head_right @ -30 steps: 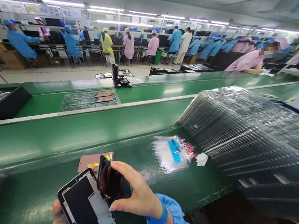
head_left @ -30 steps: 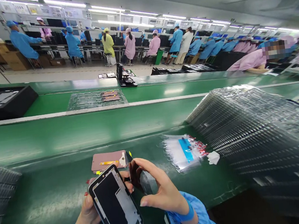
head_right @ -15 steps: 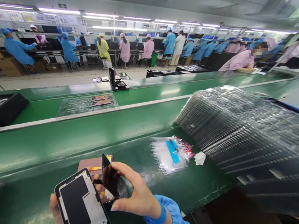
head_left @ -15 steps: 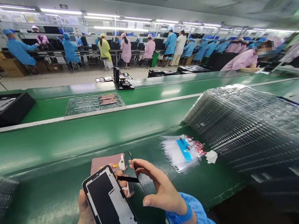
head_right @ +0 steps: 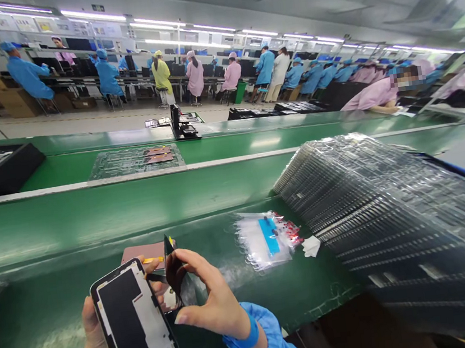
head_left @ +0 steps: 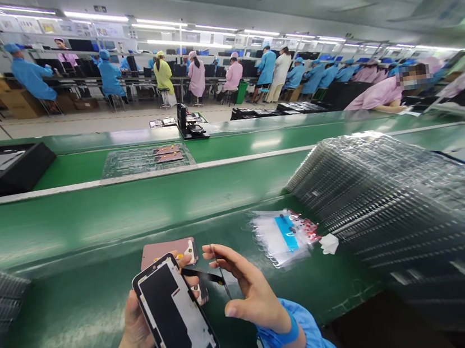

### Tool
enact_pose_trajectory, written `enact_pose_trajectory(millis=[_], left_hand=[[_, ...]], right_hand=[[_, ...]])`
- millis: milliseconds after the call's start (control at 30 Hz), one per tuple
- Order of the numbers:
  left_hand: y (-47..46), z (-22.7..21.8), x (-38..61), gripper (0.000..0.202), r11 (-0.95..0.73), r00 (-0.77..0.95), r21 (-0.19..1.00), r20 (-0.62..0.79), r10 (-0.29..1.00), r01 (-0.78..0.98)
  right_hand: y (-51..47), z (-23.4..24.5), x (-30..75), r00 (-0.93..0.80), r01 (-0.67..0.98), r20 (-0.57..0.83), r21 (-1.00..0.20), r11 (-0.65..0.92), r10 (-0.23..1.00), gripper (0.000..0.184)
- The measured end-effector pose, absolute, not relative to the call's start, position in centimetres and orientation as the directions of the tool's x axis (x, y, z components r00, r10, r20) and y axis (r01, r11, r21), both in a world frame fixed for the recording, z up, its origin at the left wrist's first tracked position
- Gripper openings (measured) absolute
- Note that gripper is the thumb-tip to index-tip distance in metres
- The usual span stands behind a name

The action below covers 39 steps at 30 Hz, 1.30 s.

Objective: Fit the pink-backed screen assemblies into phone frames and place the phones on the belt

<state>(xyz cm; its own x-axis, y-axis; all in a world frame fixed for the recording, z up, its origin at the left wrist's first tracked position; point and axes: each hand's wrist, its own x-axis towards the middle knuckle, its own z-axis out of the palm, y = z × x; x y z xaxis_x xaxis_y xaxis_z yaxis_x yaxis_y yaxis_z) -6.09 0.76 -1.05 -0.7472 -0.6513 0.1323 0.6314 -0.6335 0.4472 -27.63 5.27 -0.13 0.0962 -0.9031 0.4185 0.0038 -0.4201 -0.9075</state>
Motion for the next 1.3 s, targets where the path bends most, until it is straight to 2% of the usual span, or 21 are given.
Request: enact_pose_trajectory(millis=[200,333,433,600,800,1100,1300], left_hand=[[0.5,-2.9,-4.9,0.040,-0.499,-0.615,0.563,0.020,-0.788,0.658],[0.5,-3.0,-4.4,0.032,-0.459,-0.568,0.613,-0.019,-0.823,0.643],[0.6,-2.4,-4.5,0.039,-0.402,-0.537,0.682,-0.017,-0.844,0.611],[0.6,-2.8,-4.7,0.064,-0.222,-0.438,0.796,0.060,-0.897,0.564],[0.7,-4.2,-4.1,0.087,-0.212,-0.454,0.818,0.066,-0.889,0.535],[0.4,-4.1,-3.9,0.089,-0.177,-0.513,0.879,0.086,-0.854,0.442],[0.5,-4.5,-5.0,0.086,-0.071,-0.507,0.896,0.181,-0.843,0.438]], right_hand=[[5.4,0.1,-27.3,0.123,-0.028,0.417,-0.906,-0.423,-0.901,0.085],[5.3,0.3,-27.4,0.042,0.006,0.442,-0.897,-0.442,-0.896,0.080],[5.3,0.1,-27.5,0.076,-0.002,0.438,-0.898,-0.439,-0.896,0.078],[5.0,0.0,-27.4,0.252,-0.160,0.461,-0.848,-0.506,-0.851,0.078],[4.8,0.4,-27.7,0.351,-0.272,0.413,-0.814,-0.513,-0.840,0.078],[4.7,0.7,-28.0,0.388,-0.309,0.382,-0.803,-0.509,-0.839,0.079],[4.8,-0.2,-27.3,0.277,-0.278,0.408,-0.832,-0.480,-0.870,0.081]])
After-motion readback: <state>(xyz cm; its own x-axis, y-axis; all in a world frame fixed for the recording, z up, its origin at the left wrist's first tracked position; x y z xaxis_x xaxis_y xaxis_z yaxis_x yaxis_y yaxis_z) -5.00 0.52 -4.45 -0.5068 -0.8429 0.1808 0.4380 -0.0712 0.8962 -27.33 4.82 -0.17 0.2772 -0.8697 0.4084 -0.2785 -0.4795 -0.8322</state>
